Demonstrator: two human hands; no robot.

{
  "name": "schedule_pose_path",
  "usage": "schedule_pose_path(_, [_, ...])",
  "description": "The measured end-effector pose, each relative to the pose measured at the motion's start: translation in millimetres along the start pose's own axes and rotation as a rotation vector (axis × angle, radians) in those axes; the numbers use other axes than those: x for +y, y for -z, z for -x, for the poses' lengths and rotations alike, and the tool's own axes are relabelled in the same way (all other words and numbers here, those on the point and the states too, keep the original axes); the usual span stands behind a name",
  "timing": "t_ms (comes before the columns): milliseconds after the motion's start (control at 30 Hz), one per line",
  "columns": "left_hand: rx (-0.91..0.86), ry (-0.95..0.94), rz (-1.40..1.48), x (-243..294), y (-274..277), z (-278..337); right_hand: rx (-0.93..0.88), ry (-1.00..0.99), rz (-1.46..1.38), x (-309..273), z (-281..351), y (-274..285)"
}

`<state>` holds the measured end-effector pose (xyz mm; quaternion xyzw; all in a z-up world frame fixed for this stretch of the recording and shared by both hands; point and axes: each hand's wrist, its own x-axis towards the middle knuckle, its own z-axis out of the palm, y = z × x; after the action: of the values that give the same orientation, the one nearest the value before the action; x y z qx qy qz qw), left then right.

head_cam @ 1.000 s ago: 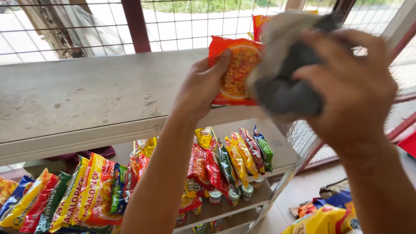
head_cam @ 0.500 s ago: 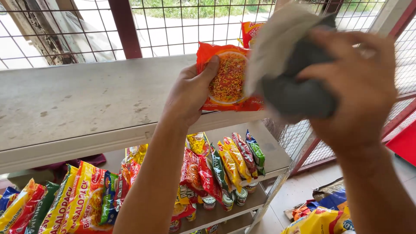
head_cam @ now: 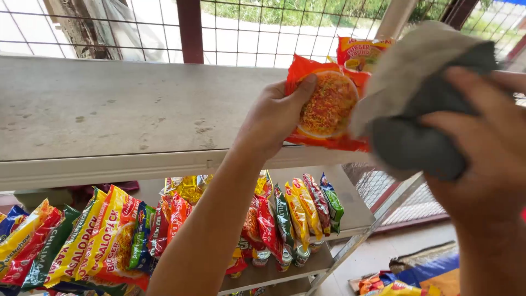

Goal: Wiping down packets of instant noodles with a cloth and organizing them on a shelf.

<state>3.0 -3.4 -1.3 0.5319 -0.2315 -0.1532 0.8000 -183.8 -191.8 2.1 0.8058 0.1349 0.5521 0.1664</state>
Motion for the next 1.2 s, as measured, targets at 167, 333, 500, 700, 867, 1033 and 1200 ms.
schedule_pose_path(167, [0.002, -0.037, 0.054, -3, 1, 2, -0.132, 0.108, -0.01, -18, -9, -6])
schedule_pose_path(333, [0.038, -0.046, 0.067, 3, 2, 2, -0.17, -0.028, 0.038, 5, 2, 0])
schedule_pose_path(500, [0.009, -0.037, 0.034, 5, 0, 7, -0.034, 0.108, -0.027, -37, -20, 1])
schedule_pose_path(700, [-0.029, -0.07, 0.108, -7, 6, -4, -0.085, 0.016, 0.184, -3, 16, -23])
schedule_pose_path(867, [-0.019, -0.017, 0.074, 0, 3, 1, 0.071, -0.065, -0.059, -17, -7, -17])
schedule_pose_path(1033, [-0.123, -0.169, 0.155, -11, 11, -2, 0.07, 0.166, -0.079, -49, -35, -16])
schedule_pose_path(1200, [0.025, -0.024, 0.142, 2, 0, 5, -0.108, -0.015, 0.183, -10, 9, -16])
